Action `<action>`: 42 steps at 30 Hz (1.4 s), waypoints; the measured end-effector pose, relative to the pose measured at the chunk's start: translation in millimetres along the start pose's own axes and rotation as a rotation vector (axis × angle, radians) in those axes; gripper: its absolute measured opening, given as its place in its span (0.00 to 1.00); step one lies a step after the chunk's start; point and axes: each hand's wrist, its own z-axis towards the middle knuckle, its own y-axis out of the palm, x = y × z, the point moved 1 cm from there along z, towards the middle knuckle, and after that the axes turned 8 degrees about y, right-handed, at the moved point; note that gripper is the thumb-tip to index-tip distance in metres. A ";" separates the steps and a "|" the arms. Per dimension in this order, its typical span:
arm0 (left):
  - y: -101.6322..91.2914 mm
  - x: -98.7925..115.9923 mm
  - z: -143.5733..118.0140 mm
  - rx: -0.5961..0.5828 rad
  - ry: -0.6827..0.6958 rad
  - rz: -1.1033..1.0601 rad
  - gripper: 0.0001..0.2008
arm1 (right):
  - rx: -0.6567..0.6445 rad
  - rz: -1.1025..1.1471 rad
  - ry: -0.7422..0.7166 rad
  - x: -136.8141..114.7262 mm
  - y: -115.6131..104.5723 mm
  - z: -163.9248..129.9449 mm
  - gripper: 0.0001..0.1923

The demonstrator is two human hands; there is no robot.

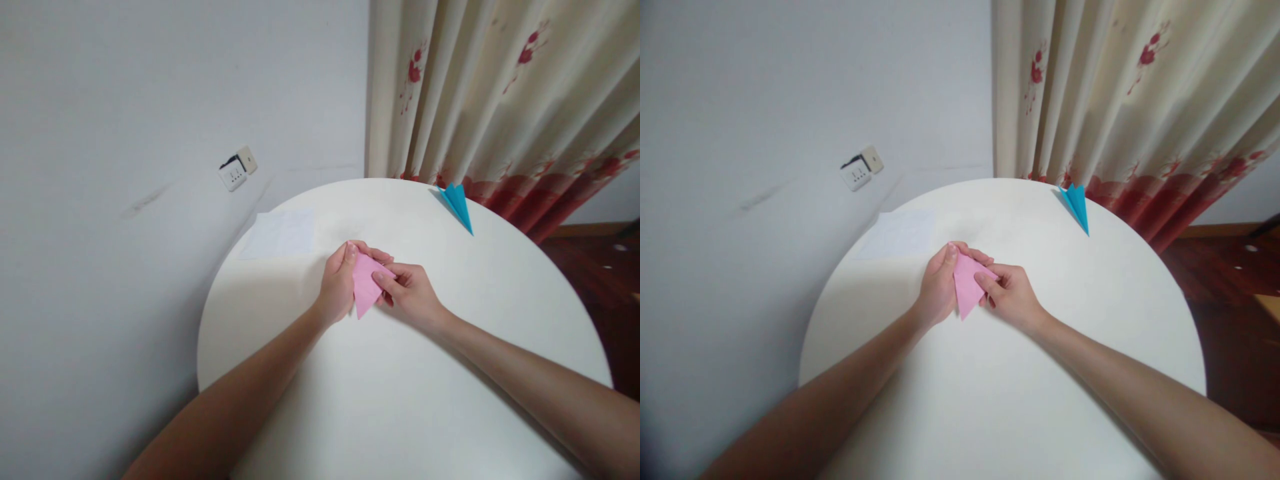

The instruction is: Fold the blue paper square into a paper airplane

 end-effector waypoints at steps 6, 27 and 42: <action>1.3 -4.1 0.8 0.021 0.017 0.072 0.18 | 0.092 -0.038 -0.023 -1.6 1.6 0.0 0.21; -4.4 -11.8 1.7 0.055 -0.092 0.002 0.18 | 0.074 -0.052 0.057 0.6 1.8 -3.1 0.25; -5.1 -18.8 -1.4 0.045 -0.102 0.012 0.18 | 0.114 -0.045 -0.006 1.0 1.3 -2.8 0.25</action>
